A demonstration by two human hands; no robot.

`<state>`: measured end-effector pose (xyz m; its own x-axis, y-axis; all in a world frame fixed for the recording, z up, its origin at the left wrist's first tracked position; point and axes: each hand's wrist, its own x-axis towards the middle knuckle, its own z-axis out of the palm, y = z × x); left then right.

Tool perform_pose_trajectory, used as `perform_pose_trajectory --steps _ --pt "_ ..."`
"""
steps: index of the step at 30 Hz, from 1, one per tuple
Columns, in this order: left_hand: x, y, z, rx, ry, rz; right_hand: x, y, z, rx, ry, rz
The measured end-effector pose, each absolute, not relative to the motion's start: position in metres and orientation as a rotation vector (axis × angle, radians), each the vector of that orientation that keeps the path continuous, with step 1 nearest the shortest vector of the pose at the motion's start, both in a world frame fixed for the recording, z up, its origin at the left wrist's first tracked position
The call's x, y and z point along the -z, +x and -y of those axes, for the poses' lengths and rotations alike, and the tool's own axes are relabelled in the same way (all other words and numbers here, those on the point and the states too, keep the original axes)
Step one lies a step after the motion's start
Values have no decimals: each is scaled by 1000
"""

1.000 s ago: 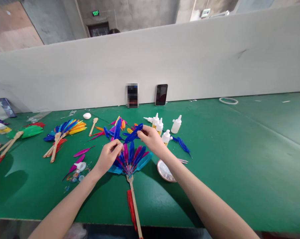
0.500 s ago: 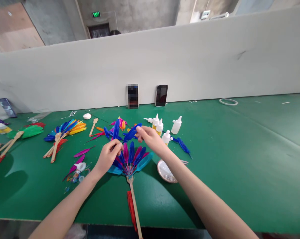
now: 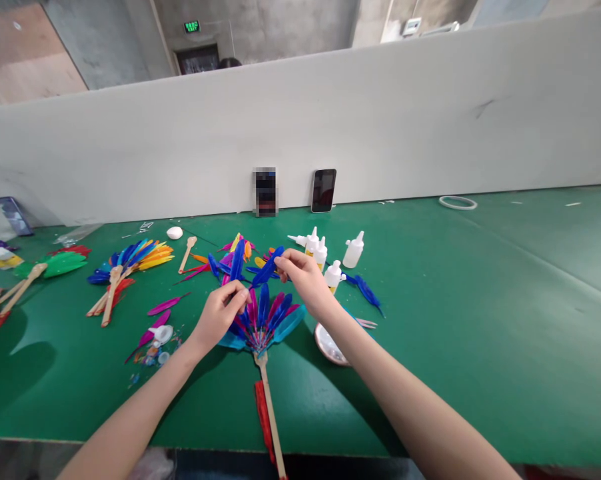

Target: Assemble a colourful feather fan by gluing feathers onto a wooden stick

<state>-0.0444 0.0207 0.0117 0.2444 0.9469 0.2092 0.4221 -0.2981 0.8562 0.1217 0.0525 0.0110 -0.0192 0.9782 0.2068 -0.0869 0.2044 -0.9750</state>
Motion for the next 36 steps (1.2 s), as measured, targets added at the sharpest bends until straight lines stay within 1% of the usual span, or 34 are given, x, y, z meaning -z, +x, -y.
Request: perform_pose_trajectory --steps 4,9,12,28,36 --pt "-12 -45 -21 -1021 1834 -1261 -10 126 -58 -1140 -979 1102" --pt "-11 -45 -21 -1018 1839 -1253 -15 124 -52 -1254 -1014 1329" --pt "-11 -45 -21 -1010 1839 -1252 -18 122 -48 -1259 -1026 1354" --pt "-8 -47 -23 -1017 1860 -1242 -15 131 -54 -1096 -1049 1581" --pt "-8 -46 -23 -1010 1888 -1247 -18 132 -51 -872 -1129 1680"
